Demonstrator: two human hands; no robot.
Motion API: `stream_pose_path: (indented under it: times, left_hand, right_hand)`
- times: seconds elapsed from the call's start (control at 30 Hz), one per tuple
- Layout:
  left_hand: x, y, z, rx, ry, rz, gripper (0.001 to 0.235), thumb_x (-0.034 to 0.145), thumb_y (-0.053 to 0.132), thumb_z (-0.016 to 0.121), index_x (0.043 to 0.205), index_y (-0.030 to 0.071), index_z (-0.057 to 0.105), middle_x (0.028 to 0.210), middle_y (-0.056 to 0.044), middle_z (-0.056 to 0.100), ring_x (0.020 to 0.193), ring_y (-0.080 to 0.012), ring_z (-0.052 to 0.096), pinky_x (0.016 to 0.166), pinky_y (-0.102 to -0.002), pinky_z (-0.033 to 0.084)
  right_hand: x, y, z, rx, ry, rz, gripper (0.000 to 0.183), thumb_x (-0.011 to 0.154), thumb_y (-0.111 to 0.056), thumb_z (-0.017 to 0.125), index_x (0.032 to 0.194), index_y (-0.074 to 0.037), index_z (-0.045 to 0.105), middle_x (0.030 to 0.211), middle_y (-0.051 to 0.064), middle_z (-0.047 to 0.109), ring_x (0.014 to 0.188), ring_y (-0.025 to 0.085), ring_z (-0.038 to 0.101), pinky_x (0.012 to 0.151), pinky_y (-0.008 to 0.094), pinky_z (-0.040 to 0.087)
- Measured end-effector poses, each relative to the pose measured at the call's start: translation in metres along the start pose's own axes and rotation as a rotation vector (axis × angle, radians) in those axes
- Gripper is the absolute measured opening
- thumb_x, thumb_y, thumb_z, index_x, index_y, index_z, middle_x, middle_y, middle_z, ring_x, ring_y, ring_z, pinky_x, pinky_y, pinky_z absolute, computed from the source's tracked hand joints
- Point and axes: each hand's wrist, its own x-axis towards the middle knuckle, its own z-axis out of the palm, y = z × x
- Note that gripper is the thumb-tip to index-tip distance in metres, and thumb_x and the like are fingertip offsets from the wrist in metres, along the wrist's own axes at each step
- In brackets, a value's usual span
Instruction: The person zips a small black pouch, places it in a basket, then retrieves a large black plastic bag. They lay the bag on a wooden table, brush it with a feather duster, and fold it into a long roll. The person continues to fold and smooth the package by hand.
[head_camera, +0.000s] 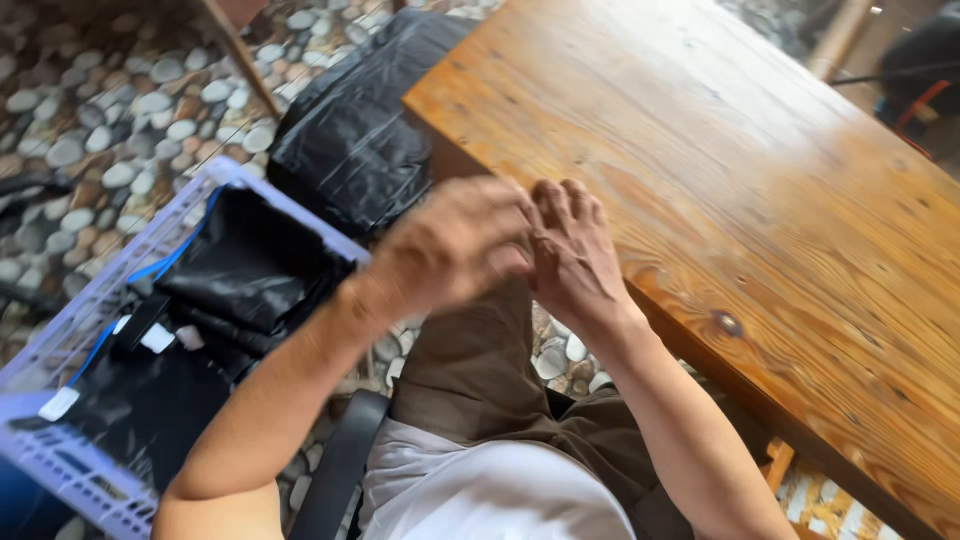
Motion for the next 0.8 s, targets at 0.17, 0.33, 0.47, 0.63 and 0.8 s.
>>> stream_pose_path:
  times: [0.17,0.33,0.47,0.63,0.8]
  left_hand:
    - [-0.140,-0.121,-0.006,0.371,0.014,-0.383,0.043,0.099,0.044,0.071,0.125,0.010,0.069,0.136,-0.014,0.063,0.128,-0.0341,0.061,0.106,-0.047,0.048]
    - [-0.218,-0.139,0.017,0.283,-0.317,-0.739,0.069,0.097,0.064,0.061,0.132,0.005,0.064,0.138,-0.023,0.060,0.136,-0.0421,0.054,0.111,-0.065,0.039]
    - [-0.253,-0.150,0.047,0.460,-0.272,-0.626,0.043,0.096,0.055,0.066,0.098,0.013,0.077,0.108,-0.007,0.074,0.124,-0.0253,0.062,0.123,-0.056,0.024]
    - [-0.250,-0.153,0.037,0.408,-0.167,-0.617,0.045,0.089,0.058,0.072,0.094,0.013,0.077,0.099,-0.005,0.075,0.110,-0.0219,0.066,0.120,-0.049,0.030]
    - [-0.243,-0.161,0.035,0.367,-0.188,-0.650,0.042,0.088,0.057,0.072,0.086,0.015,0.075,0.083,-0.004,0.073,0.086,-0.0224,0.069,0.106,-0.045,0.040]
  right_hand:
    - [-0.005,-0.013,0.029,-0.075,0.097,0.038,0.068,0.094,-0.039,0.063,0.151,-0.004,0.051,0.142,0.023,0.051,0.139,0.047,0.040,0.114,0.055,0.032]
    - [0.012,-0.046,0.035,0.069,0.271,0.111,0.061,0.102,-0.038,0.058,0.143,0.007,0.057,0.142,0.031,0.052,0.142,0.050,0.039,0.121,0.057,0.023]
    - [0.047,-0.077,0.080,0.333,0.370,-0.202,0.025,0.102,-0.026,0.059,0.121,-0.010,0.065,0.126,0.015,0.051,0.112,0.041,0.052,0.088,0.051,0.041]
    - [0.123,-0.094,0.226,0.886,-0.102,0.044,0.023,0.101,-0.025,0.061,0.120,-0.015,0.069,0.107,0.010,0.069,0.100,0.033,0.073,0.075,0.044,0.062]
    - [0.210,-0.109,0.442,1.631,-0.184,0.956,0.046,0.086,-0.023,0.080,0.124,0.001,0.068,0.109,0.029,0.071,0.086,0.035,0.077,0.072,0.043,0.068]
